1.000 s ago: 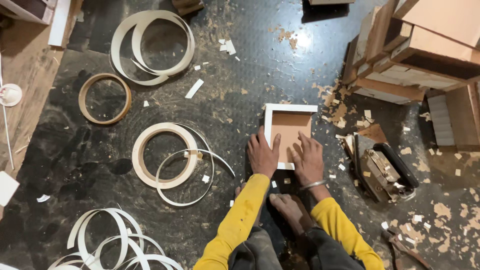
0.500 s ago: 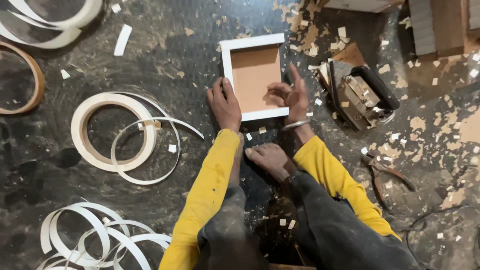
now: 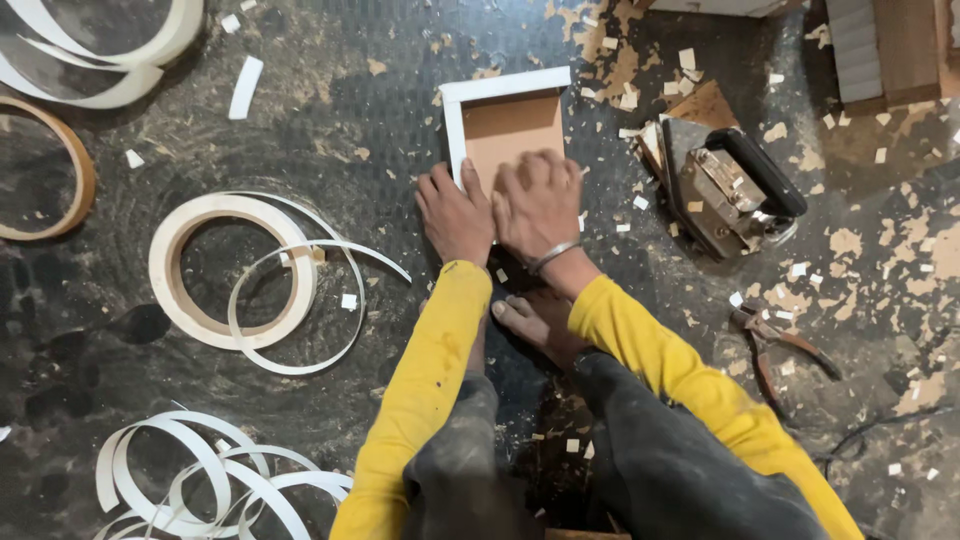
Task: The person sits on the workshop floor and applies white edge banding tape to the edges of small wooden boxes. They hold the tape against a box edge and press it with a heated iron, then turn the box and trim or press the tape by hand, repeating the process on successive box edges.
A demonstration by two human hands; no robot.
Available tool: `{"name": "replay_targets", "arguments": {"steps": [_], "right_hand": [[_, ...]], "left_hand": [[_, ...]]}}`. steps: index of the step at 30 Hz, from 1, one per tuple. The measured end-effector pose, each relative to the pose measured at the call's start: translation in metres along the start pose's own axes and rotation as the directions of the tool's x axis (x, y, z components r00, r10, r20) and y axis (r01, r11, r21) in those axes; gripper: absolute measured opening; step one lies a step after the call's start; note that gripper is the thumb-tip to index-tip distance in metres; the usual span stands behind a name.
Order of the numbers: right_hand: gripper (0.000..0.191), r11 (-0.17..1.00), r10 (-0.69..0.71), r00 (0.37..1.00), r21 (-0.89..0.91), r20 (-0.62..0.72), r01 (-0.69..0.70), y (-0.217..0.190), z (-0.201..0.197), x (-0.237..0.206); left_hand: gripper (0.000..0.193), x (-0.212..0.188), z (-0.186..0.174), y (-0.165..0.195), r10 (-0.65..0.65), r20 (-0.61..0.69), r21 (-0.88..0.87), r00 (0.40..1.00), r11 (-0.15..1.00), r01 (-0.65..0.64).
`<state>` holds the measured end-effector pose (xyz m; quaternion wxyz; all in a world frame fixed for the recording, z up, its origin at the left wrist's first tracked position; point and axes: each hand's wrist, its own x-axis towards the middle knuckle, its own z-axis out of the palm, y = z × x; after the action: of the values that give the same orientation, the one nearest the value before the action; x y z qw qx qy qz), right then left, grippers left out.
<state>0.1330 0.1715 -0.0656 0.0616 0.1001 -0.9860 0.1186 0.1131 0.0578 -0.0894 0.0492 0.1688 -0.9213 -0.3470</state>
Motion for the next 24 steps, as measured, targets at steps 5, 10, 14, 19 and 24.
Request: {"name": "replay_targets", "arguments": {"steps": [5,10,14,19,24], "right_hand": [[0.040,0.990,0.053,0.989,-0.119,-0.139,-0.070,0.008,-0.020,0.003],[0.044,0.971,0.236,0.970,0.054,-0.063,-0.233,0.042,-0.006,-0.017],[0.047,0.887,0.275,0.960,0.371,0.051,-0.274,0.067,0.022,-0.019],[0.047,0.616,0.360,0.933,0.749,0.008,-0.244,0.074,0.021,-0.012],[0.063,0.920,-0.285,0.958,0.289,0.024,0.266,0.060,-0.022,-0.048]], "left_hand": [[0.049,0.005,-0.015,0.006,0.043,0.076,0.029,0.996,0.999,-0.045],[0.049,0.005,-0.017,-0.002,0.078,0.066,-0.039,0.995,0.996,-0.075],[0.048,0.007,-0.006,-0.013,0.099,0.068,-0.080,0.993,0.992,-0.094],[0.042,0.023,-0.013,-0.016,0.002,0.134,-0.118,0.991,0.993,0.014],[0.067,0.025,-0.030,-0.010,0.208,0.149,0.014,0.967,0.977,-0.213]]}}
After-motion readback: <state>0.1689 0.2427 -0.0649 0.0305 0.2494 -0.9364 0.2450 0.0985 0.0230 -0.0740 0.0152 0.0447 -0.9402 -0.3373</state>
